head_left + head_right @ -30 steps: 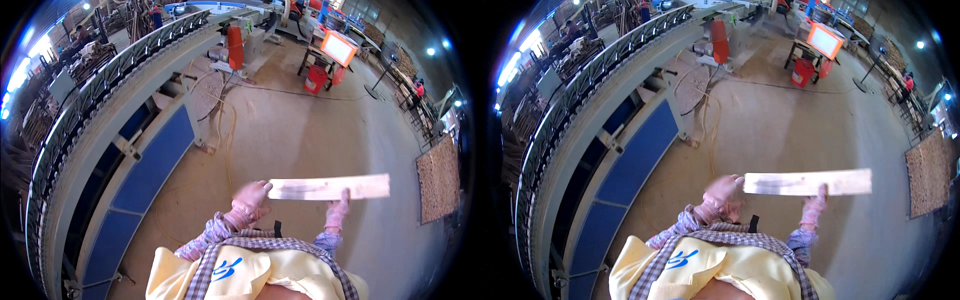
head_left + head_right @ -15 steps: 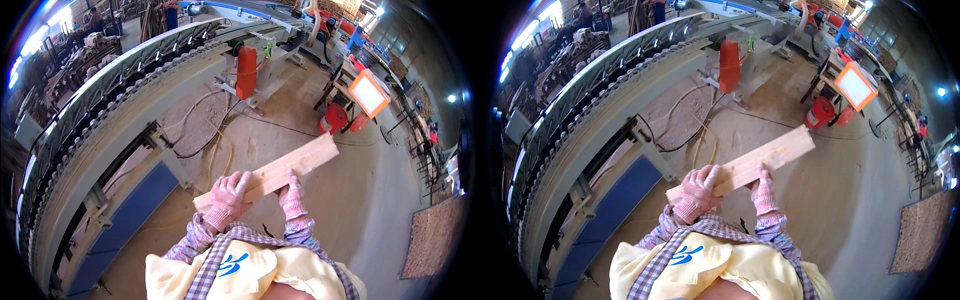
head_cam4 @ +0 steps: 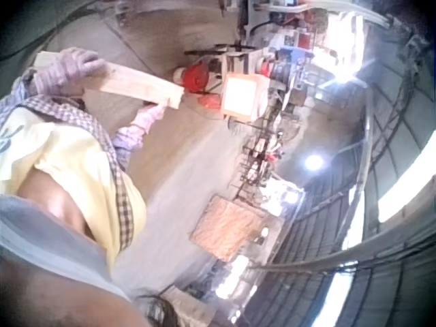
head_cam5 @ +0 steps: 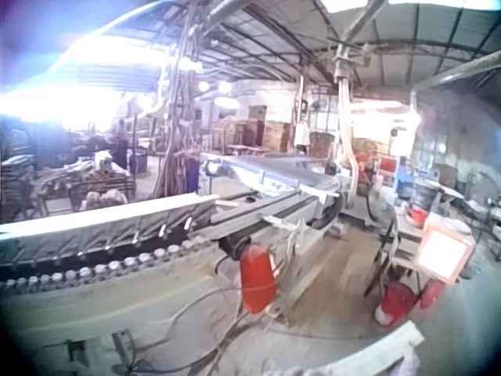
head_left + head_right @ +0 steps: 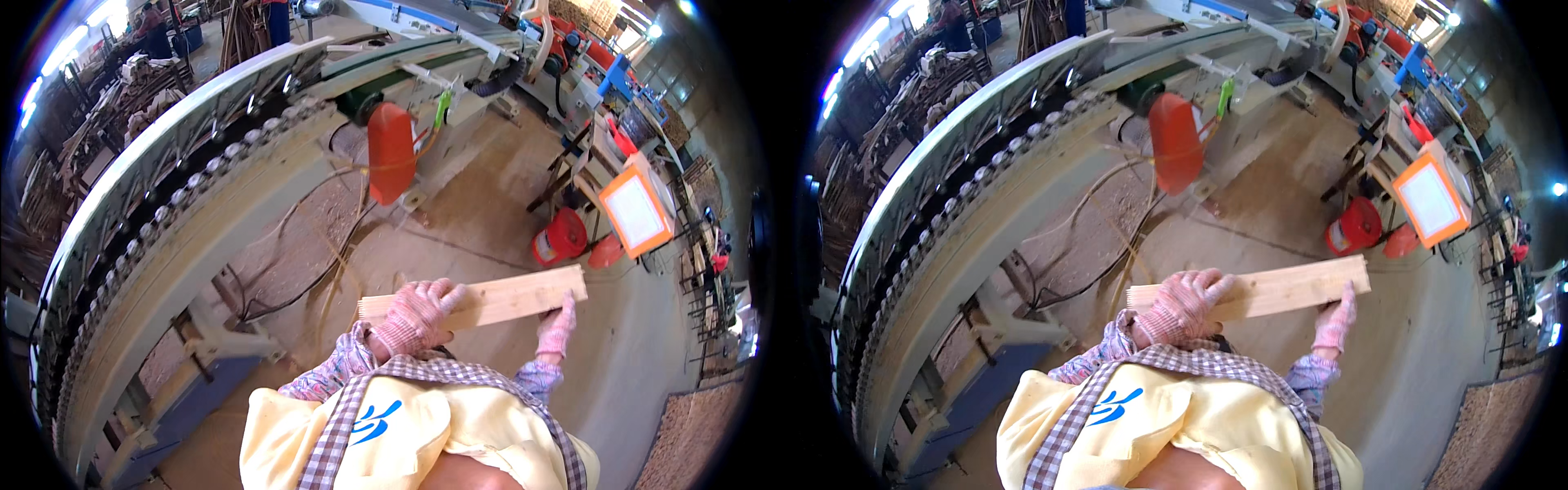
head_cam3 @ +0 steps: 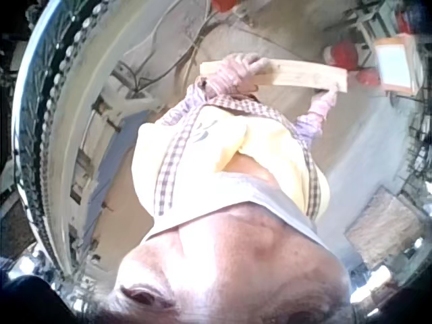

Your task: The person picks up a wooden plank and places it into a large industrial machine. They then retrieve a wrench from a toolbox and use it to tighten bolts on the machine's frame and internal components. The person repeatedly adjusts the wooden plank and tightens various bolts along the machine's length.

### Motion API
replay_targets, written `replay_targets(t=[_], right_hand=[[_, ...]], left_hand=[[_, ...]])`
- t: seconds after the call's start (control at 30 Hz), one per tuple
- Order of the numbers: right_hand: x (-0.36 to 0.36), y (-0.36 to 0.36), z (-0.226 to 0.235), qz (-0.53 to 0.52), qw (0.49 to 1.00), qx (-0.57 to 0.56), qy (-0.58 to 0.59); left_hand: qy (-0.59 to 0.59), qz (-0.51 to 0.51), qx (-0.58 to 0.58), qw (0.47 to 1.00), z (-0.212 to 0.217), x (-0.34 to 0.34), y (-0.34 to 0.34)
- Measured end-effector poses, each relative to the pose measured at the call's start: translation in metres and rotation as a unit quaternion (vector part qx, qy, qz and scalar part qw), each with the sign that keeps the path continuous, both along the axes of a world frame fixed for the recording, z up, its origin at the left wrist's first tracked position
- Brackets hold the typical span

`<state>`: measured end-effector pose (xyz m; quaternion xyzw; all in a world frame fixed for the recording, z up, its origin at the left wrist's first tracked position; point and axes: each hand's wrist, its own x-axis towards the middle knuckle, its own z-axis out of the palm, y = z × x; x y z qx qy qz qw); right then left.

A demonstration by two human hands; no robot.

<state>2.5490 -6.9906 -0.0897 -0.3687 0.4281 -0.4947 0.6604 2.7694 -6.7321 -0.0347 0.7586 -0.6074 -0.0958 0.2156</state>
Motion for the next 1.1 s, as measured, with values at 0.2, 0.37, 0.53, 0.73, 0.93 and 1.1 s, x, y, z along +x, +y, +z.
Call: replay_targets(t=[0.2, 0.37, 0.53, 0.73, 0.93, 1.1], right_hand=[[0.241, -0.151, 0.055, 0.173, 0.983, -0.027, -0.062], [0.409, -0.238, 0.078, 0.201, 0.978, -0.021, -0.058], [0.568, -0.307, 0.092, 0.259, 0.957, -0.034, -0.125], [0.701, -0.418, 0.086, 0.279, 0.959, -0.047, -0.008], [0.787, -0.448, 0.066, 0.348, 0.933, -0.037, 0.082], [0.839, -0.445, 0.061, 0.481, 0.822, -0.120, 0.280]], left_hand=[[-0.059, 0.191, -0.085, 0.976, 0.026, 0.120, -0.074], [-0.155, 0.262, -0.092, 0.948, 0.065, 0.230, -0.128], [-0.197, 0.277, -0.067, 0.938, 0.098, 0.360, -0.189], [-0.198, 0.274, -0.065, 0.939, 0.079, 0.516, -0.263], [-0.146, 0.301, 0.034, 0.942, 0.060, 0.607, -0.287], [-0.131, 0.337, 0.031, 0.932, 0.030, 0.626, -0.275]])
